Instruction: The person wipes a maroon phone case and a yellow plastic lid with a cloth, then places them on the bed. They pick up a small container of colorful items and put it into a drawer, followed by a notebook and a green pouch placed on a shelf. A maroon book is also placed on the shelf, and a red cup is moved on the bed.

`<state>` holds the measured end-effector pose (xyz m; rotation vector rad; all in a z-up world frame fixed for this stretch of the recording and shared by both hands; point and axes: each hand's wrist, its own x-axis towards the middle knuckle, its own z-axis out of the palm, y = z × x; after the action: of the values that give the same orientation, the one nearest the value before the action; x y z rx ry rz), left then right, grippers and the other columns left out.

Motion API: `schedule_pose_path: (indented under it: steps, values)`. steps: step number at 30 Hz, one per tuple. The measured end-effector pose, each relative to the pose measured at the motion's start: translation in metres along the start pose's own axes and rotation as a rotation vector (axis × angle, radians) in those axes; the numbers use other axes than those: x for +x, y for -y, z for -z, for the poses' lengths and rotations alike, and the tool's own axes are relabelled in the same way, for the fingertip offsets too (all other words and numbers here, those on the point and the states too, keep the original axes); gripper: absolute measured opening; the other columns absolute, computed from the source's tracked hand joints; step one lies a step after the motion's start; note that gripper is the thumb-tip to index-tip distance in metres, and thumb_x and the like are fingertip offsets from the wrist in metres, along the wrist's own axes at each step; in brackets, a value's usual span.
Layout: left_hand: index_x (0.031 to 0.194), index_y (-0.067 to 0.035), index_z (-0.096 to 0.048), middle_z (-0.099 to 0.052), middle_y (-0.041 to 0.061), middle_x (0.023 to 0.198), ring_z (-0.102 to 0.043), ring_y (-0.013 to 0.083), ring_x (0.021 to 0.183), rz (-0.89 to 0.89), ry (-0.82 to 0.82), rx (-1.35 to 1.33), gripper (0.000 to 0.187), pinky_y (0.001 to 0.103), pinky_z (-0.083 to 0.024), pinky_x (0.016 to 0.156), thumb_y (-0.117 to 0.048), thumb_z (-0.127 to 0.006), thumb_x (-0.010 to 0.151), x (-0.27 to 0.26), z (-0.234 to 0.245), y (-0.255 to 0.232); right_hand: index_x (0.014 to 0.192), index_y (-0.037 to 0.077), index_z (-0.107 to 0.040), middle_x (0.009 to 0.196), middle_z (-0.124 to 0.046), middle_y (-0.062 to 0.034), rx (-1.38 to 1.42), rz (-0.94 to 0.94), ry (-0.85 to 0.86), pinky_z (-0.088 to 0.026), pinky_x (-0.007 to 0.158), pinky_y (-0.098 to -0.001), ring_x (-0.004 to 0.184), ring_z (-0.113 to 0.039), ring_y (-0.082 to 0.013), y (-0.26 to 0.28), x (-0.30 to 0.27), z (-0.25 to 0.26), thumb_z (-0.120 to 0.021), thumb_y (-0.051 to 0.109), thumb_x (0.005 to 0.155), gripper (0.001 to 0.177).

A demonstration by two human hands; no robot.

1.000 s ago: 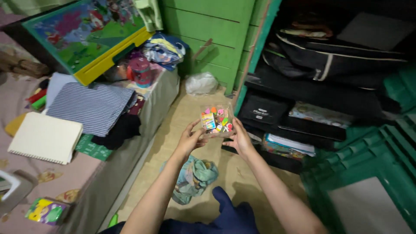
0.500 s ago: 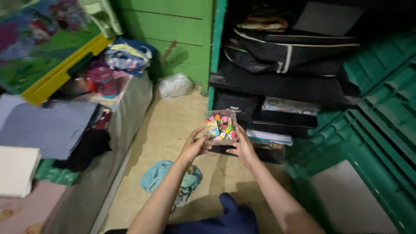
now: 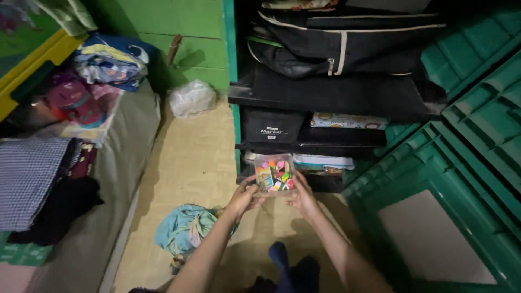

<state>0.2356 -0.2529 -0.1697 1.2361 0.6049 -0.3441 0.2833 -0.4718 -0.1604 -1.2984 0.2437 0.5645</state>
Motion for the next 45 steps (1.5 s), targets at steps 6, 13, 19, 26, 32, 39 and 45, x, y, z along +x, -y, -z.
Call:
schedule_pose_path:
  steps: [6, 13, 19, 26, 32, 39, 45]
  values:
    - [0.157, -0.021, -0.031, -0.072, 0.017, 0.123, -0.075, 0.0286, 0.103, 0.102, 0.054, 0.076, 0.064, 0.037, -0.062, 0.084, -0.038, -0.053, 0.099, 0.052, 0.009, 0.05, 0.16, 0.033, -0.028, 0.134, -0.042, -0.01, -0.073, -0.098, -0.003, -0.06, 0.071, -0.0386, 0.099, -0.057, -0.0231, -0.048, 0.028, 0.025, -0.06, 0.047, 0.099, 0.07]
    - [0.155, -0.029, -0.033, -0.072, 0.014, 0.124, -0.075, 0.0254, 0.101, 0.091, 0.027, 0.053, 0.057, 0.036, -0.062, 0.082, -0.032, -0.051, 0.1, 0.12, 0.022, 0.088, 0.164, 0.038, -0.018, 0.151, -0.04, -0.026, -0.087, -0.211, 0.008, -0.056, 0.088, -0.0554, 0.123, -0.064, -0.0427, -0.076, 0.074, 0.039, -0.055, 0.055, 0.101, 0.075]
    - [0.152, -0.028, -0.04, -0.07, 0.009, 0.116, -0.073, 0.0179, 0.092, 0.056, -0.015, 0.032, 0.056, 0.027, -0.061, 0.076, -0.031, -0.05, 0.098, 0.137, 0.02, 0.071, 0.164, 0.034, -0.019, 0.159, -0.032, -0.0204, -0.121, -0.19, 0.021, -0.053, 0.093, -0.0561, 0.123, -0.063, -0.0422, -0.06, 0.094, 0.026, -0.066, 0.05, 0.096, 0.085]
    - [0.152, -0.028, -0.042, -0.075, 0.01, 0.108, -0.074, 0.0155, 0.09, 0.028, -0.037, 0.001, 0.054, 0.025, -0.061, 0.073, -0.034, -0.055, 0.099, 0.184, 0.028, 0.069, 0.157, 0.026, -0.033, 0.117, -0.061, -0.0236, 0.088, -0.105, -0.034, -0.055, 0.092, -0.0541, 0.111, -0.066, -0.0379, -0.089, 0.155, 0.033, -0.062, 0.037, 0.1, 0.066]
    - [0.154, -0.024, -0.041, -0.07, 0.011, 0.12, -0.071, 0.0165, 0.099, -0.016, -0.063, -0.082, 0.058, 0.027, -0.061, 0.081, -0.032, -0.061, 0.1, 0.218, 0.021, 0.055, 0.158, 0.02, -0.033, 0.123, -0.052, -0.0192, 0.184, -0.069, -0.096, -0.053, 0.097, -0.0593, 0.111, -0.066, -0.0396, -0.085, 0.2, 0.027, -0.059, 0.03, 0.103, 0.062]
    - [0.155, -0.021, -0.043, -0.064, 0.017, 0.134, -0.068, 0.0279, 0.119, -0.072, -0.036, -0.147, 0.055, 0.038, -0.052, 0.099, -0.021, -0.057, 0.103, 0.233, 0.014, 0.052, 0.156, 0.024, -0.04, 0.139, -0.046, -0.0198, 0.261, -0.103, -0.13, -0.046, 0.104, -0.067, 0.125, -0.059, -0.0486, -0.103, 0.248, 0.041, -0.06, 0.042, 0.102, 0.059]
    - [0.157, -0.018, -0.04, -0.058, 0.02, 0.14, -0.066, 0.0334, 0.122, -0.076, -0.066, -0.234, 0.062, 0.042, -0.05, 0.102, -0.018, -0.065, 0.1, 0.255, 0.007, 0.069, 0.155, 0.028, -0.041, 0.148, -0.038, -0.0217, 0.325, -0.099, -0.17, -0.042, 0.107, -0.0693, 0.131, -0.053, -0.0522, -0.112, 0.259, 0.043, -0.058, 0.038, 0.104, 0.055]
